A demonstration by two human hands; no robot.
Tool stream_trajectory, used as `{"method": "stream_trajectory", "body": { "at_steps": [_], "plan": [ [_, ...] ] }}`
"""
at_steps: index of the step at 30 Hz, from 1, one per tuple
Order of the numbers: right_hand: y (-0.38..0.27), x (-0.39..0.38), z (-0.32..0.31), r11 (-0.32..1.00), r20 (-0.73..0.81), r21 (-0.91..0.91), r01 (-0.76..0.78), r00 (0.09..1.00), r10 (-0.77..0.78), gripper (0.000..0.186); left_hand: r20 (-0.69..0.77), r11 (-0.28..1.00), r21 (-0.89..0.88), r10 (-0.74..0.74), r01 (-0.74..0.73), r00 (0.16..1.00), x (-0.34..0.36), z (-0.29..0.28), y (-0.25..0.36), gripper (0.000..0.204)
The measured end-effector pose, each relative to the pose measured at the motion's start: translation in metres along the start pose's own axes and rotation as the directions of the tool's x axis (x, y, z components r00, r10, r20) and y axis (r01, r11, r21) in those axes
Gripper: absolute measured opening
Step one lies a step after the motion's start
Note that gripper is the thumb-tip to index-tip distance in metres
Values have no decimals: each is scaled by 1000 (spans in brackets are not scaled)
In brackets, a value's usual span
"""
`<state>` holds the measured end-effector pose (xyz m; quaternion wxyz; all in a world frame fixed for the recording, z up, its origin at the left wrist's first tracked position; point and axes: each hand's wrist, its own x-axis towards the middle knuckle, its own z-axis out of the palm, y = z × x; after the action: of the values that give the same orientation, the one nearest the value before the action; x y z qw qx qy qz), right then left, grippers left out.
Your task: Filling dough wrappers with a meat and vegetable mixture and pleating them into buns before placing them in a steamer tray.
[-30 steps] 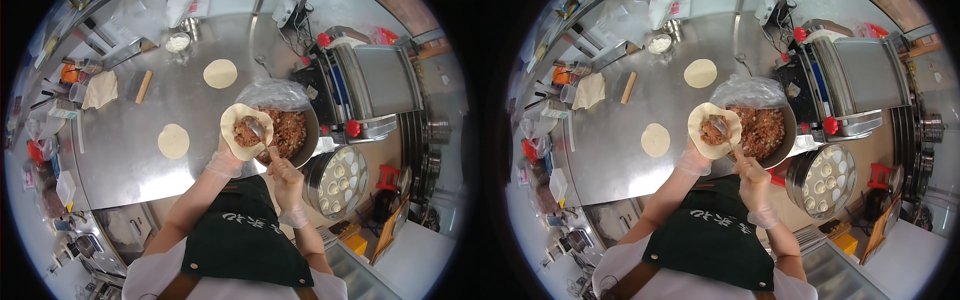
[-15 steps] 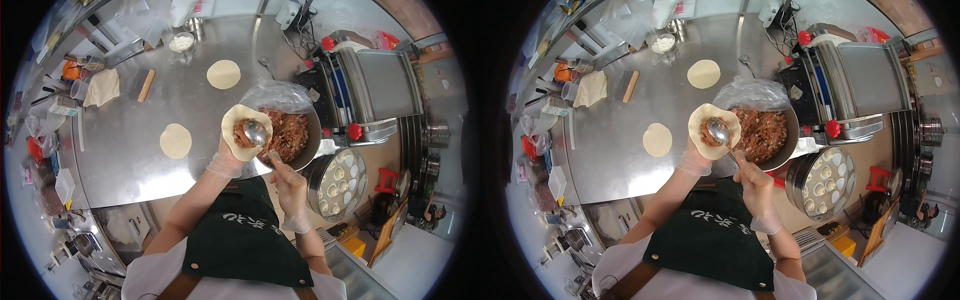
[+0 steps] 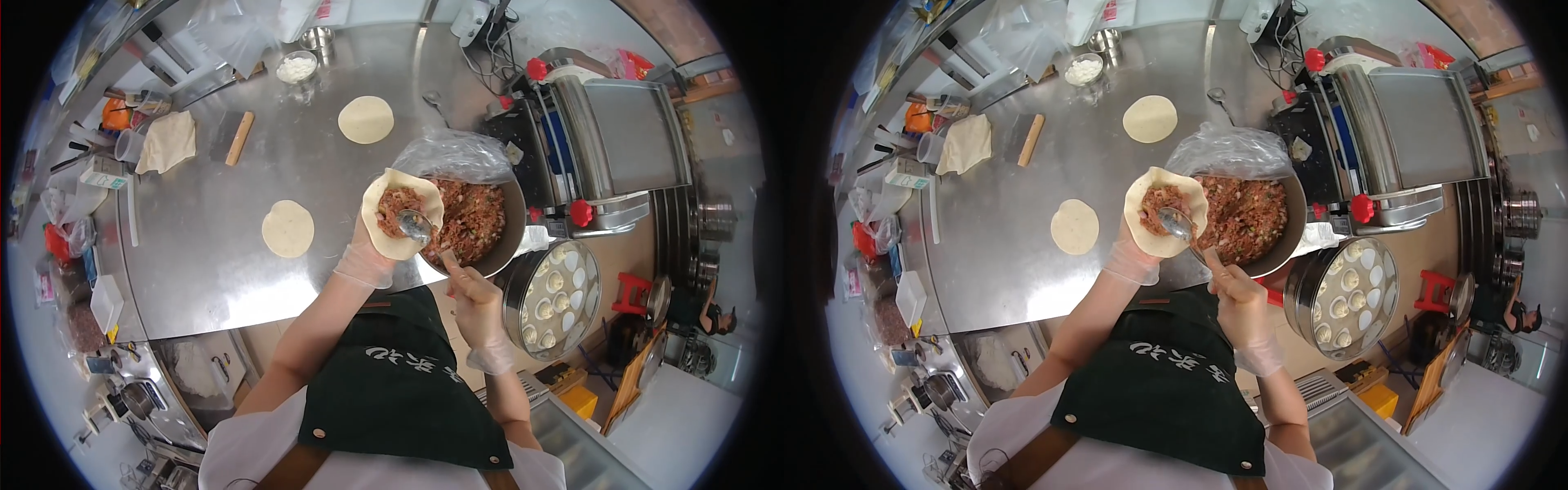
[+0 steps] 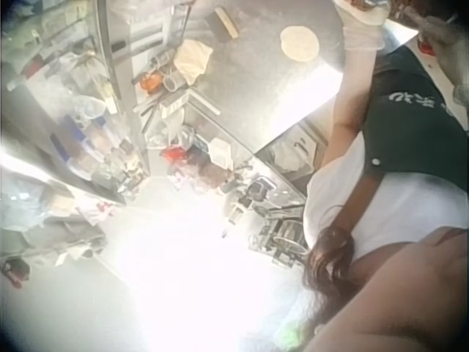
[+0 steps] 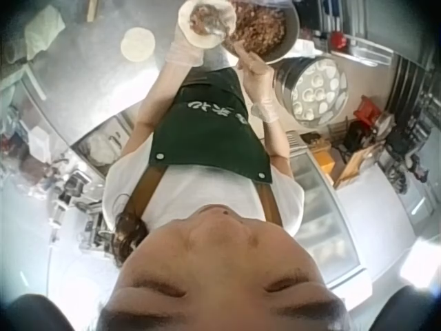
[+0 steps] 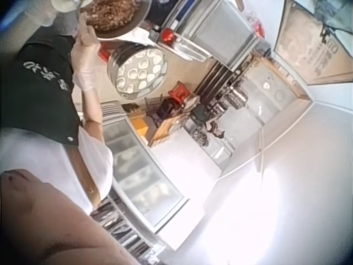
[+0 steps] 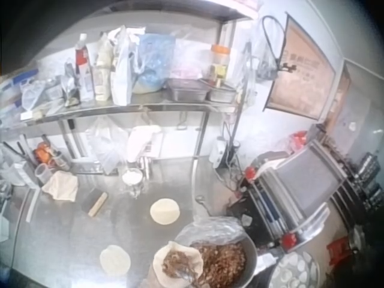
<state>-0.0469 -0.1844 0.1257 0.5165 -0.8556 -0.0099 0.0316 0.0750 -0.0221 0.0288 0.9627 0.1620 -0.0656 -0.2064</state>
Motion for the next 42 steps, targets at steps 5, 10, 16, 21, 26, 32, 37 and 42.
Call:
{"method": "stream_trajectory", "body": {
  "at_steps": [5,10,16,21,26,32,37,42],
  "plan": [
    [2,10,3,851,-249,-510,128,925,-289,59,-213,920,392,116,-23,970,-10,30,-6,26],
    [15,12,18,637,-96,-733,238,891,-444,59,-414,954,-293,-189,67,891,-6,45,-2,41],
    [14,14,14,688,-102,-684,243,902,-419,61,-1,973,223,62,-60,998,-4,35,-7,29],
    [29,10,-28,557,-161,-830,37,940,-302,51,-314,931,365,120,2,942,-6,26,-2,42],
    [91,21,-23,128,61,-990,64,998,-22,24,-130,968,251,61,-27,990,-13,12,-5,45],
    [14,33,-6,761,-75,-501,413,855,-513,44,-106,975,-209,-93,69,990,-23,41,12,52],
    [28,27,45,858,-283,-225,461,812,-510,61,-134,933,-355,-107,53,985,-27,60,11,55],
    [13,35,44,805,-341,-281,522,730,-592,50,-120,949,-315,-39,0,992,-30,59,7,51]
  ]
}}
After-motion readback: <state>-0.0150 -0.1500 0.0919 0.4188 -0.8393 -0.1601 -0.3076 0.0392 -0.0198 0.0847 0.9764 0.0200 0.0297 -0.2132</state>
